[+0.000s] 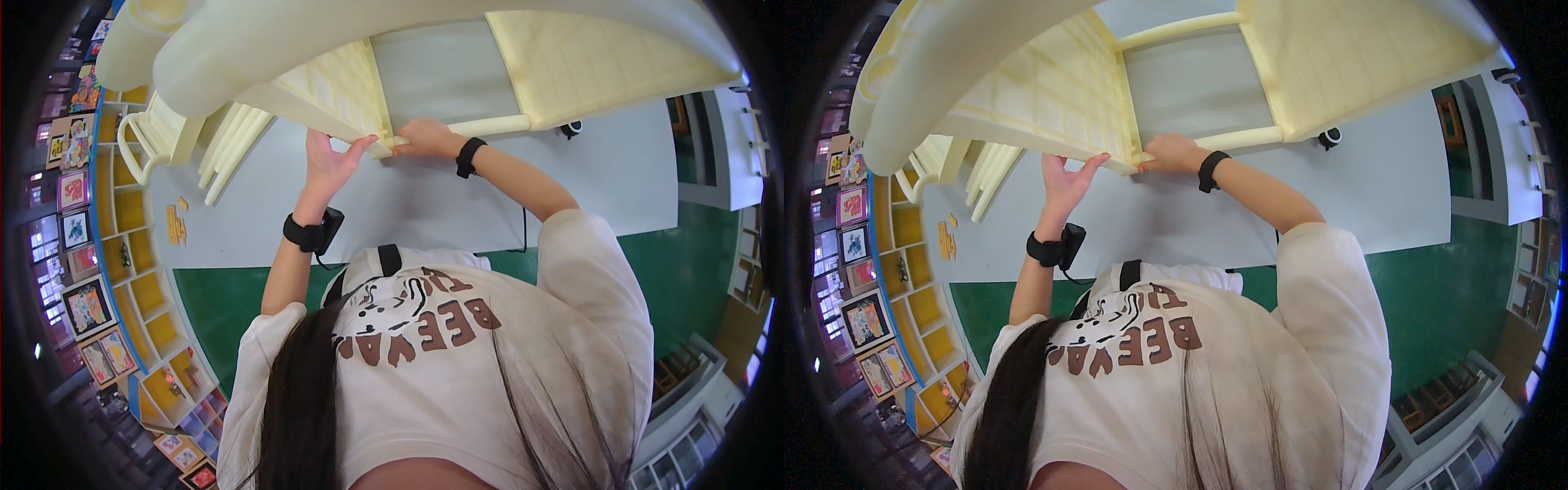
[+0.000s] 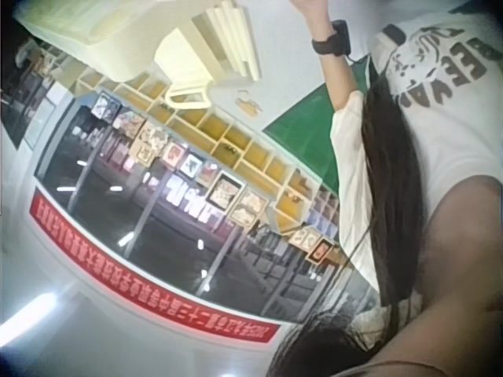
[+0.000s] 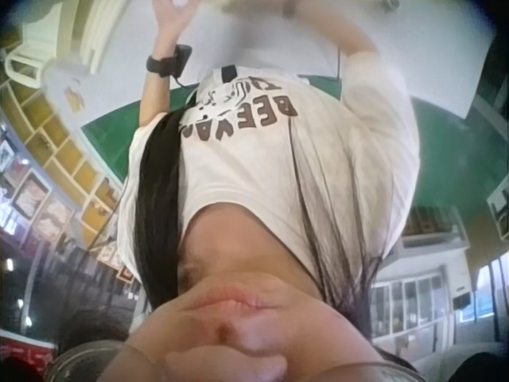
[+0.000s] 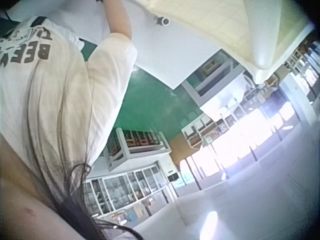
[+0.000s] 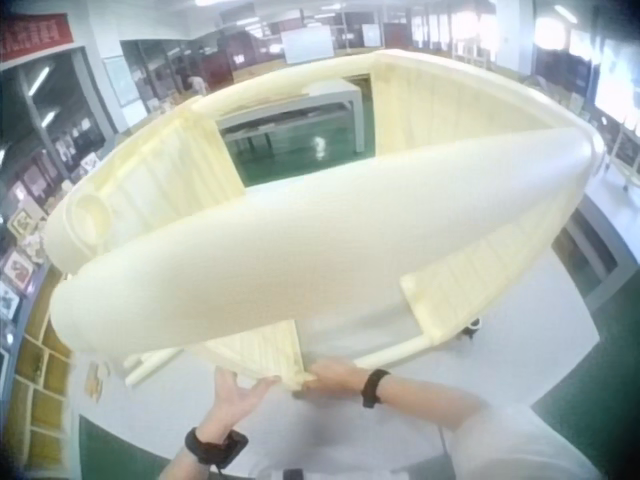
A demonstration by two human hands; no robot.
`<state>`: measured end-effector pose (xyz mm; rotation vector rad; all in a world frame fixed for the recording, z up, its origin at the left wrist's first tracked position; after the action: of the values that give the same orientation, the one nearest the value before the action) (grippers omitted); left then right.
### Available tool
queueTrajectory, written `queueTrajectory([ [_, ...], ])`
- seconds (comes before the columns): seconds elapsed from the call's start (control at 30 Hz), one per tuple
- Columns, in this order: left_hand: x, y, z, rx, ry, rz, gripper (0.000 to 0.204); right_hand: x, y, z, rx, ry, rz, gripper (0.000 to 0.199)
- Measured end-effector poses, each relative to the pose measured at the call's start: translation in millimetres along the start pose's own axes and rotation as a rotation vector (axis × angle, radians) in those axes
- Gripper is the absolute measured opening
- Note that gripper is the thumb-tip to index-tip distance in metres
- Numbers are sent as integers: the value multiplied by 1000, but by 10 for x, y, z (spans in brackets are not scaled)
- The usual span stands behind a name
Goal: Assemble a plastic utility cart by attaching legs to the trays.
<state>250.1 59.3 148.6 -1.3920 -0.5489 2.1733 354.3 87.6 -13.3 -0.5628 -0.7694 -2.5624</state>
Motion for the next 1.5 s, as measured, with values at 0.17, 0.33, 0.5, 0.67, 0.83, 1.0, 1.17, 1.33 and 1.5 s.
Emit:
queueTrajectory([
  [0.17,12,12,36,-17,-72,-57,35,-6,-3,11,-55,-1,36,54],
  [0.33,71,19,-14,-14,26,18,37,-57,-81,-66,-43,67,32,51],
  [0.5,51,33,21,-10,-17,-36,38,25,-24,-4,-81,30,52,55],
  [0.67,34,20,34,-29,15,-74,40,-59,-66,-73,-36,70,-9,48],
  [0.83,14,12,33,-18,33,-93,42,-42,-29,-66,-69,63,-13,50],
  [1.0,23,-18,76,-20,16,-104,41,19,-7,-11,1,-27,-26,53],
  [1.17,-6,-38,51,6,45,-79,38,-58,-77,-80,-47,39,-31,47],
  [1.33,74,-1,101,8,3,-74,34,20,-37,-33,-49,52,-17,49],
  [1.5,60,-9,107,25,11,-50,34,9,-46,-56,-62,52,-21,51],
])
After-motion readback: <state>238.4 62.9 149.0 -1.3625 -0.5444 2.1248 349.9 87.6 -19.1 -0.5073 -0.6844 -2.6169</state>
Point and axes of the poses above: each hand's wrist, its own y-axis away from the middle knuckle, its own z-axis out of the back of the hand, x = y × z, the point moved 9 cm from there along -y, towards the middle knuckle, and after that the axes turned 15 degrees about -z, right-handed, at the moved point
